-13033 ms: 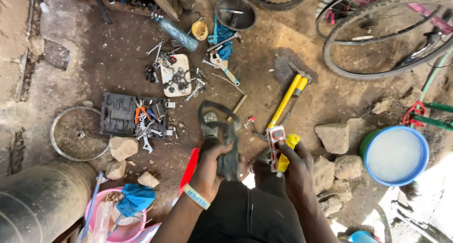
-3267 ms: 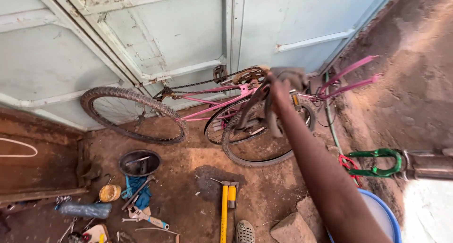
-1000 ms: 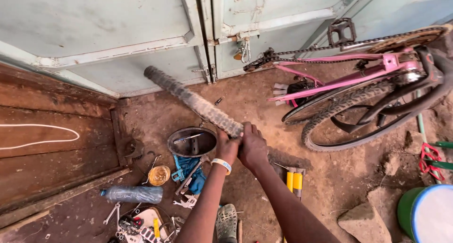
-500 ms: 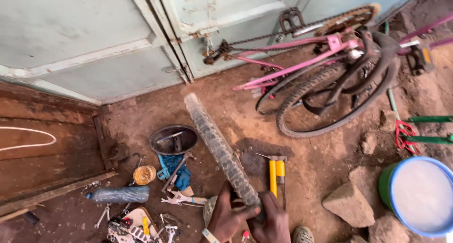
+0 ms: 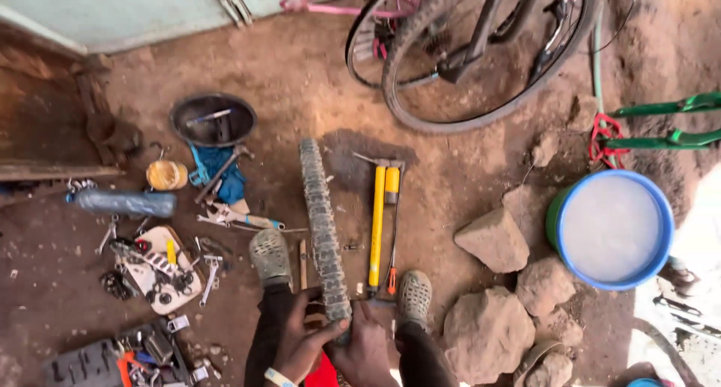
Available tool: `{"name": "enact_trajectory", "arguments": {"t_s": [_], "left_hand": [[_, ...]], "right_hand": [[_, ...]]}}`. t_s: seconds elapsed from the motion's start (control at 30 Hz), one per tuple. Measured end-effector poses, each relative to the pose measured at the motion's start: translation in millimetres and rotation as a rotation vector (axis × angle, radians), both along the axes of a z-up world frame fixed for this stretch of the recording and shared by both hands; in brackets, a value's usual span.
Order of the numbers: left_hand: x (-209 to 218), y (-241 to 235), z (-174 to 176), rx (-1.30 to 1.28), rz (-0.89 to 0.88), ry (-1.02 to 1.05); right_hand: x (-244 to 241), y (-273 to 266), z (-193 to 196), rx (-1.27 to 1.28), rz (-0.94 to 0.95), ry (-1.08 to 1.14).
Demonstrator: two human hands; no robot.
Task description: The person picks up a tire lever and a bicycle wheel, then uses the lever to pry the tire off the rim. They rotate the wheel and continue to work the lever around the tire bead to remove the tire from the rim.
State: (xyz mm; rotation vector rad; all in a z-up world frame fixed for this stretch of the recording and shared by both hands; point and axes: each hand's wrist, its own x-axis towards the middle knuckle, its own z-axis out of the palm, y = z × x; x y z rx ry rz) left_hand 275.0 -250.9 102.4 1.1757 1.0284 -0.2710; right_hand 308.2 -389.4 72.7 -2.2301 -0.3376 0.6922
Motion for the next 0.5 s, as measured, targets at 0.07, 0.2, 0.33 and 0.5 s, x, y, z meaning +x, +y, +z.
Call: {"name": "enact_trajectory", "arguments": {"t_s": [0.07, 0.2, 0.33, 0.5], "left_hand": [[-21, -26, -1, 0.068, 0.129, 0.012], [-49, -68, -5, 0.205, 0.095, -0.030], [-59, -60, -13, 0.607, 0.071, -0.524], [-73, -2, 0, 0.780, -0.153, 0.141]], "right_hand": [[-4, -13, 5, 0.043, 0.024, 0.039], [11, -14, 48, -0.201, 0.088, 0.298], [25, -12, 33, -0.025, 0.283, 0.257], [-7, -8, -16, 0.889, -0.070, 0.924]]}}
